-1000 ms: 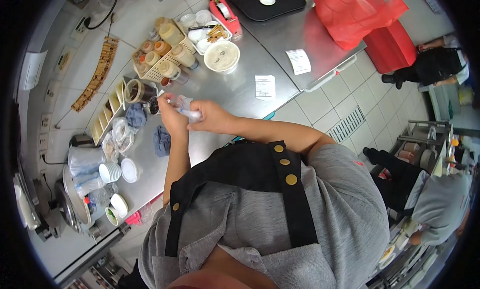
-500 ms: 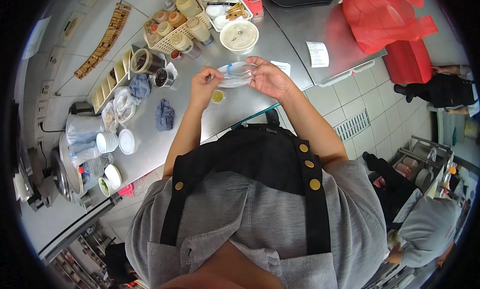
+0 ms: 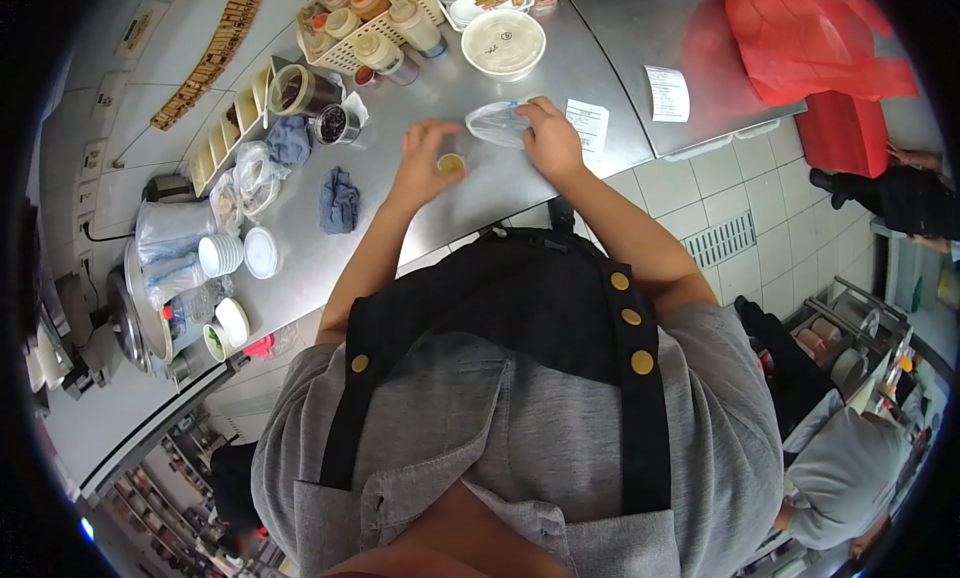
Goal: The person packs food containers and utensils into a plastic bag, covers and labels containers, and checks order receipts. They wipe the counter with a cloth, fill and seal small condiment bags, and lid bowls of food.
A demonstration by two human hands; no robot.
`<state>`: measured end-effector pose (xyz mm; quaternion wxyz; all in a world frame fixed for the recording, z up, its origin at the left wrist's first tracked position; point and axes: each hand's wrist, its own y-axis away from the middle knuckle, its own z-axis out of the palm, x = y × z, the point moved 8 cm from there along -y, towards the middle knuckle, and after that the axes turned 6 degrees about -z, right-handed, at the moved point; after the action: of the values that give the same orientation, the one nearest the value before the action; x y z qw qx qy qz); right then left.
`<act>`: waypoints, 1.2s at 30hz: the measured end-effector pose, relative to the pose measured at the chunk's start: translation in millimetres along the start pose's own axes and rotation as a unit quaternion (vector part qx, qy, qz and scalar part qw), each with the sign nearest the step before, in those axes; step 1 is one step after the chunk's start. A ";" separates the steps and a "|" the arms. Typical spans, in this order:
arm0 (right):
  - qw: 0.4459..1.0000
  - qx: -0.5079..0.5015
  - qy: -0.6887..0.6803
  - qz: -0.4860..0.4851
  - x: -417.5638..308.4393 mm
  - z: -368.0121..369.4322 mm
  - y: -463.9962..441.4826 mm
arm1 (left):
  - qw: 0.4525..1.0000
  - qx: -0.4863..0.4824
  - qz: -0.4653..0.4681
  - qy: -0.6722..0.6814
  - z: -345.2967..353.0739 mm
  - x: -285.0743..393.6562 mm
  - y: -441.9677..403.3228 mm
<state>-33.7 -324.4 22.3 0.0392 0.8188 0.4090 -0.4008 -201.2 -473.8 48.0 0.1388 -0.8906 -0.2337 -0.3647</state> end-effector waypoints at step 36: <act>0.993 -0.056 -0.096 -0.031 -34.9 12.7 12.3 | 0.943 -0.146 0.083 -0.286 77.2 22.6 4.9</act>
<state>-45.1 -359.8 34.5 0.1117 0.7600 0.4503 -0.4552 -139.4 -438.6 10.1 -0.0353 -0.9841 -0.1333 -0.1116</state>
